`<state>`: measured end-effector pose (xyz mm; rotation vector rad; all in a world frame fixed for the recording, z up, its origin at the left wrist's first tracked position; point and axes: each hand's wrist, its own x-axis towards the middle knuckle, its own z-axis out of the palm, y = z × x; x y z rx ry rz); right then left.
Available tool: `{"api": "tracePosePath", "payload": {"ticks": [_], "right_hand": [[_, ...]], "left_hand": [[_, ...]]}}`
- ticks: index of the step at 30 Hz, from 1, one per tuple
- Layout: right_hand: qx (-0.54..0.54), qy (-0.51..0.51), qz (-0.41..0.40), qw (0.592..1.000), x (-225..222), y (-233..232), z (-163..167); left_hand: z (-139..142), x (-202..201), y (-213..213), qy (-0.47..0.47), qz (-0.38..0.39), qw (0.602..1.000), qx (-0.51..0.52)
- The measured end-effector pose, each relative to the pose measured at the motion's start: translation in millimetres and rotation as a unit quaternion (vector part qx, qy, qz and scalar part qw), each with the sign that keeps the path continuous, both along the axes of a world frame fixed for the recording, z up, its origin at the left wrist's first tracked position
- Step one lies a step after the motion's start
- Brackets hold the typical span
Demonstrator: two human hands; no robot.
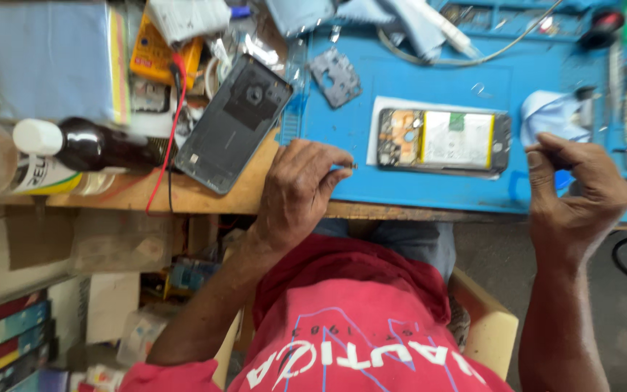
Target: The person disassembles a smartphone, removes the battery, and reassembles the device. They connect a charging cable to test the phone, which powers on and displays a charging indicator. The person uses a small tool to adjust internal components and wipes the battery area with a cloth.
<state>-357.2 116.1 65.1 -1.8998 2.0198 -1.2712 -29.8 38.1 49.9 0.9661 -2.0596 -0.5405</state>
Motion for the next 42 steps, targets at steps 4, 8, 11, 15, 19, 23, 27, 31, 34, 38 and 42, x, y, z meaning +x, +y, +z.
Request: {"api": "tracePosePath", "payload": {"ticks": [4,8,11,15,19,23,27,31,34,38,42], "right_hand": [[-0.005,0.023,0.014,1.000,14.9,-34.3,25.5],[0.046,0.095,0.061,0.993,22.3,-80.3,46.4],[0.047,0.145,0.130,0.980,30.2,-115.5,52.4],[0.087,0.210,0.146,0.963,53.4,-157.3,54.1],[0.077,0.217,0.180,0.956,73.7,-184.9,62.4],[0.050,0.164,0.210,0.963,67.8,-183.6,60.8],[0.026,0.127,0.116,0.985,14.5,-161.9,57.5],[0.025,0.127,-0.055,0.990,-66.4,-143.8,76.8],[0.122,0.065,-0.146,0.980,-108.8,-121.4,82.4],[0.205,0.102,-0.168,0.959,-128.6,-102.6,68.3],[0.247,0.100,-0.175,0.948,-126.6,-101.5,58.1]], "left_hand": [[13.0,-3.8,-8.3,-0.011,-0.006,0.999,-0.034],[17.0,-7.2,-6.5,0.015,-0.032,0.999,-0.010],[14.5,-2.8,-2.4,0.026,-0.021,0.999,-0.012],[13.0,3.0,4.6,0.035,-0.006,0.999,-0.001],[11.1,9.3,3.8,0.067,-0.012,0.998,-0.012],[5.8,14.9,1.0,0.069,-0.013,0.997,0.027],[4.3,14.4,-8.7,0.061,0.000,0.998,-0.010],[4.0,8.6,-10.9,0.048,-0.003,0.999,0.003],[-0.8,6.0,-9.2,0.034,-0.001,0.999,0.005],[-8.2,4.6,-9.3,0.028,-0.002,1.000,-0.007],[-9.1,1.5,-6.3,0.016,0.010,1.000,0.005]]}}
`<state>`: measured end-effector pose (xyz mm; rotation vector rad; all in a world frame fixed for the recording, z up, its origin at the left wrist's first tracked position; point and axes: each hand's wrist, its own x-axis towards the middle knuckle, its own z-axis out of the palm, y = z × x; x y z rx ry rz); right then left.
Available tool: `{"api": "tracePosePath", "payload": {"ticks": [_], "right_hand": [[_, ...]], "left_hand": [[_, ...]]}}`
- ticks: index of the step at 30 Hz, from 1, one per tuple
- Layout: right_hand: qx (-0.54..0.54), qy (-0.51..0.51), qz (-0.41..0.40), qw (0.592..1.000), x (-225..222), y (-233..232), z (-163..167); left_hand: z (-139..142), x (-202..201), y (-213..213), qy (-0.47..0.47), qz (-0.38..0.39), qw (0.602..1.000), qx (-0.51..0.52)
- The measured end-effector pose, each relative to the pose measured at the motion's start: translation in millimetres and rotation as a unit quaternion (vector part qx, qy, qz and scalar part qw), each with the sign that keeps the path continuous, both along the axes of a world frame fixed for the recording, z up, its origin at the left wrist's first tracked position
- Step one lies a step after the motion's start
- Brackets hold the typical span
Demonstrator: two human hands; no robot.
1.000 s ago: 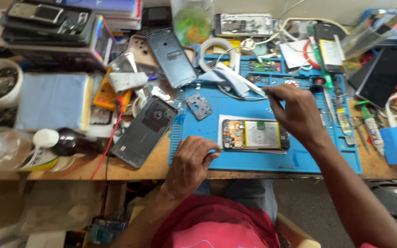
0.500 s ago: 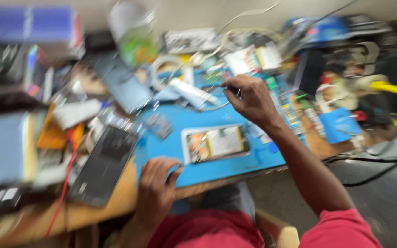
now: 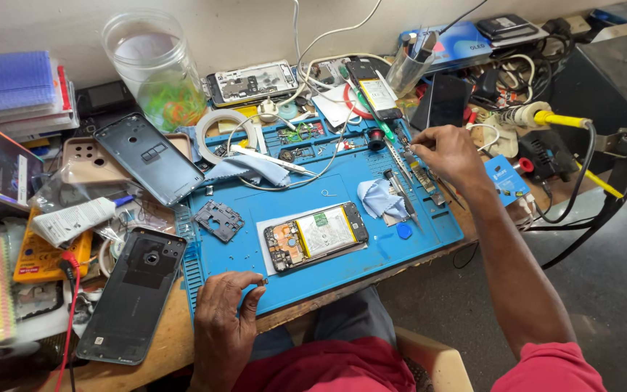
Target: The person disassembles a smartphone, removes the battery, and reassembles the device. They connect a charging cable to test the phone, which powers on and displays a charging indicator. The person uses a small tool to adjust internal components and wipes the battery area with a cloth.
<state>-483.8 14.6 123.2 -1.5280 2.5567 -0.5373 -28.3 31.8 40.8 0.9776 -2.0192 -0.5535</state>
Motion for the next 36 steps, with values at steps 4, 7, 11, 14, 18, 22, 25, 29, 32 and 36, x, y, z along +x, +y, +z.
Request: {"api": "tracePosePath", "payload": {"ticks": [4,7,11,14,18,22,25,29,32,36], "right_hand": [[-0.058,0.030,0.041,0.997,14.2,-14.4,2.1],[-0.090,0.078,0.056,0.991,27.6,-36.3,-0.5],[-0.069,0.057,0.031,0.995,29.6,-57.3,2.6],[-0.080,-0.188,0.093,0.975,12.9,-55.4,13.5],[-0.110,-0.369,0.123,0.915,13.8,-15.7,39.4],[-0.197,-0.464,0.159,0.849,54.6,53.4,36.3],[-0.214,-0.469,0.134,0.846,94.6,93.6,10.2],[-0.145,-0.468,0.096,0.867,121.9,113.8,-9.4],[-0.099,-0.303,0.174,0.932,138.6,116.0,-25.6],[-0.065,0.022,0.263,0.962,148.3,118.5,-33.8]], "left_hand": [[4.3,-3.6,3.6,-0.011,0.002,1.000,0.012],[7.2,-7.5,4.2,-0.010,0.000,1.000,0.011],[12.4,-8.9,7.6,-0.009,0.005,0.999,0.031],[18.7,-7.5,9.0,-0.005,0.003,0.999,0.042],[22.8,-7.7,7.3,0.012,-0.009,1.000,0.009],[19.0,3.3,7.0,0.019,-0.022,1.000,-0.007],[15.9,10.7,-0.5,0.037,-0.052,0.998,0.023],[17.5,9.8,-21.3,-0.001,-0.085,0.996,0.007],[17.8,4.2,-34.2,-0.030,-0.116,0.992,-0.045],[7.9,-4.3,-46.1,-0.047,-0.136,0.988,-0.051]]}}
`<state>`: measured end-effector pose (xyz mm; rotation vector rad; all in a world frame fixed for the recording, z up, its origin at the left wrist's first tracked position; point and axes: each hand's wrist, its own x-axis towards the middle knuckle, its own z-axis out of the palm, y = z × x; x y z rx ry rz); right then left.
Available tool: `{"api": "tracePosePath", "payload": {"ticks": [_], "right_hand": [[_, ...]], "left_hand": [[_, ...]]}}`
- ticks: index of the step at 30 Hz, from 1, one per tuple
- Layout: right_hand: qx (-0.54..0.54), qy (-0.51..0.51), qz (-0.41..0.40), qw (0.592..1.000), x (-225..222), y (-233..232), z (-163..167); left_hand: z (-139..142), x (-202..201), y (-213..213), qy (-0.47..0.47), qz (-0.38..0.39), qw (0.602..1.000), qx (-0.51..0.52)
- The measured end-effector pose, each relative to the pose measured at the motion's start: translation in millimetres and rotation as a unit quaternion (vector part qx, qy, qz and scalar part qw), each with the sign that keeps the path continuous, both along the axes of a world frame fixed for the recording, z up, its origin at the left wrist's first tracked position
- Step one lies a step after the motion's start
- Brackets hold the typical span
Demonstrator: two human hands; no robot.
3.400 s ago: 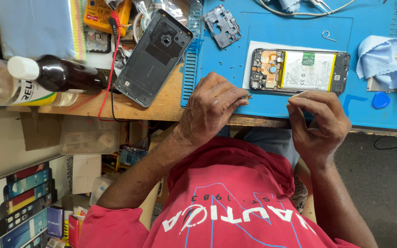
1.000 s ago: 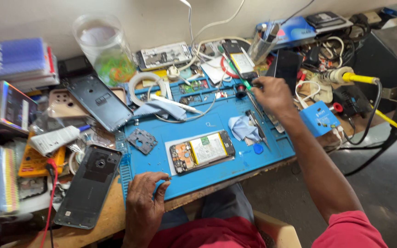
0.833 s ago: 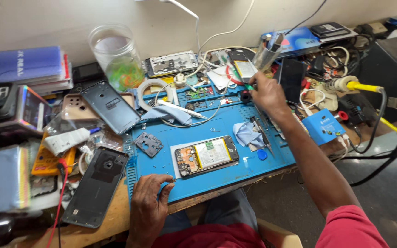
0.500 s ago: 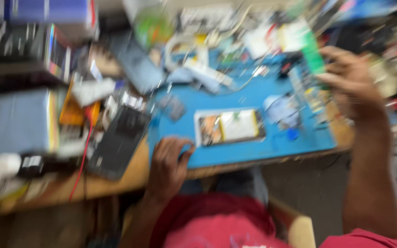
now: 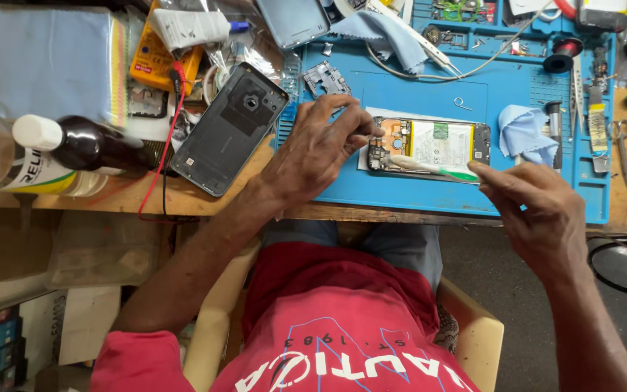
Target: The person disassembles a smartphone, removes the battery, and reassembles the device. They connect a charging cable to test the phone, which powers on and displays a charging indicator. The person uses a small tool to adjust internal components and wipes the battery area with a cloth.
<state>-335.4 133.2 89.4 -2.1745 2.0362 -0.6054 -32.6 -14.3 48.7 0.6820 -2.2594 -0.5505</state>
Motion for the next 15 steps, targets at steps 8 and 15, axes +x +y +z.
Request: {"api": "tracePosePath", "payload": {"ticks": [8,15], "right_hand": [[-0.055,0.121,0.108,0.985,7.8,-25.3,-5.2],[-0.044,0.093,0.099,0.990,1.6,-30.4,-9.5]], "left_hand": [[-9.9,-0.9,-7.1,-0.028,-0.009,0.999,-0.014],[-5.1,-1.5,-5.4,-0.027,0.003,1.000,0.000]]}}
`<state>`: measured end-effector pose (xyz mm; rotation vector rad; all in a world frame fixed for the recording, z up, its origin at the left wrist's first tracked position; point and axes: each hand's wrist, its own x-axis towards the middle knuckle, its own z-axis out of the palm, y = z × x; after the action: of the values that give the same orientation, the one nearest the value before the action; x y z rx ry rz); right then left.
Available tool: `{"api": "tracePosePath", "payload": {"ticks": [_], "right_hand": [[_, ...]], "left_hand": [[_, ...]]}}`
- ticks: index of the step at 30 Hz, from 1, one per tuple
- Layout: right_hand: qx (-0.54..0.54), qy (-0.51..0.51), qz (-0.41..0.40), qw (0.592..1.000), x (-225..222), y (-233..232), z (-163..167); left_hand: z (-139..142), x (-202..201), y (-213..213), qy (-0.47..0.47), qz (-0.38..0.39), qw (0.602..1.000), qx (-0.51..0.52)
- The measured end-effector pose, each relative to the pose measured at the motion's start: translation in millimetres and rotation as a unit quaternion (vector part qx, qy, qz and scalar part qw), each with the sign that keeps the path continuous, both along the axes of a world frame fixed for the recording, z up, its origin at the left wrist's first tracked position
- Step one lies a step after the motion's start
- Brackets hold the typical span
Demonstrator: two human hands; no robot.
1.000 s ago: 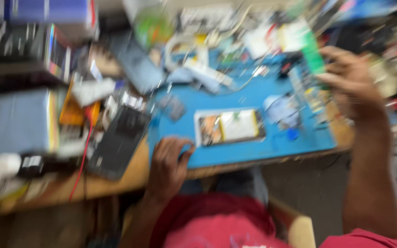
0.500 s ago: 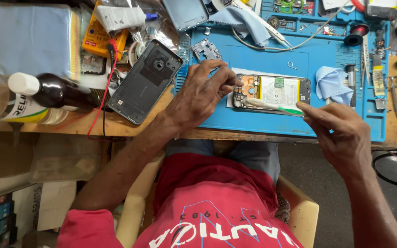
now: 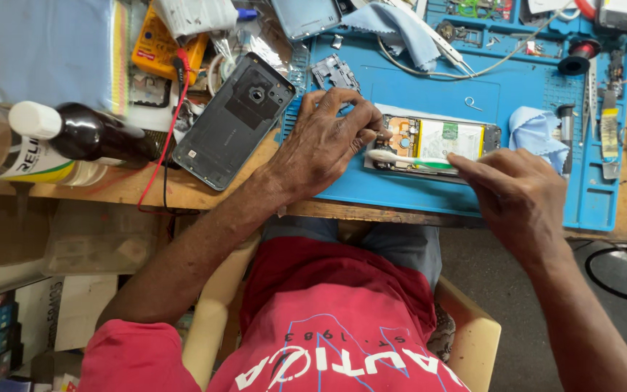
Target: The person disassembles a smartphone, removes the battery, and reassembles the device. They connect a charging cable to test the phone, which powers on and displays a charging indicator. The person uses a small tool to adjust internal components and wipes the battery area with a cloth.
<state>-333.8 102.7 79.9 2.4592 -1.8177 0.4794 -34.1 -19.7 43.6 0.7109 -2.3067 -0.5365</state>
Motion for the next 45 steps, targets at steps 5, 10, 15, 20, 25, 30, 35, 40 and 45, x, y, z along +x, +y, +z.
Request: {"api": "tracePosePath", "payload": {"ticks": [5,10,15,20,25,30,35,40,45], "right_hand": [[0.038,-0.020,-0.027,0.999,4.4,-1.3,1.6],[0.027,-0.009,-0.029,0.999,8.0,0.6,7.6],[0.051,-0.023,-0.055,0.997,14.9,6.9,4.1],[0.200,-0.294,-0.031,0.934,-3.8,33.9,5.3],[0.020,-0.327,-0.189,0.926,-50.5,41.4,13.2],[-0.012,-0.262,-0.308,0.914,-58.1,13.8,19.3],[-0.119,-0.133,-0.120,0.977,4.5,20.0,22.5],[0.016,-0.313,-0.010,0.950,77.3,17.8,6.3],[0.099,-0.388,-0.022,0.916,96.4,-2.0,5.8]], "left_hand": [[-2.9,-0.2,-1.3,-0.012,0.004,1.000,-0.003],[-3.6,0.3,1.3,-0.010,-0.002,1.000,-0.025],[-2.9,3.7,4.7,0.008,-0.015,0.999,-0.032],[-1.7,5.3,5.1,-0.002,-0.008,1.000,0.000],[3.4,8.5,9.8,0.058,-0.029,0.998,0.001],[2.8,7.7,39.0,0.220,-0.038,0.935,0.276],[-8.1,-4.0,68.2,0.320,-0.050,0.815,0.479],[-12.8,-12.5,74.1,0.344,-0.025,0.804,0.484],[-10.7,-13.6,74.1,0.344,-0.017,0.808,0.478]]}}
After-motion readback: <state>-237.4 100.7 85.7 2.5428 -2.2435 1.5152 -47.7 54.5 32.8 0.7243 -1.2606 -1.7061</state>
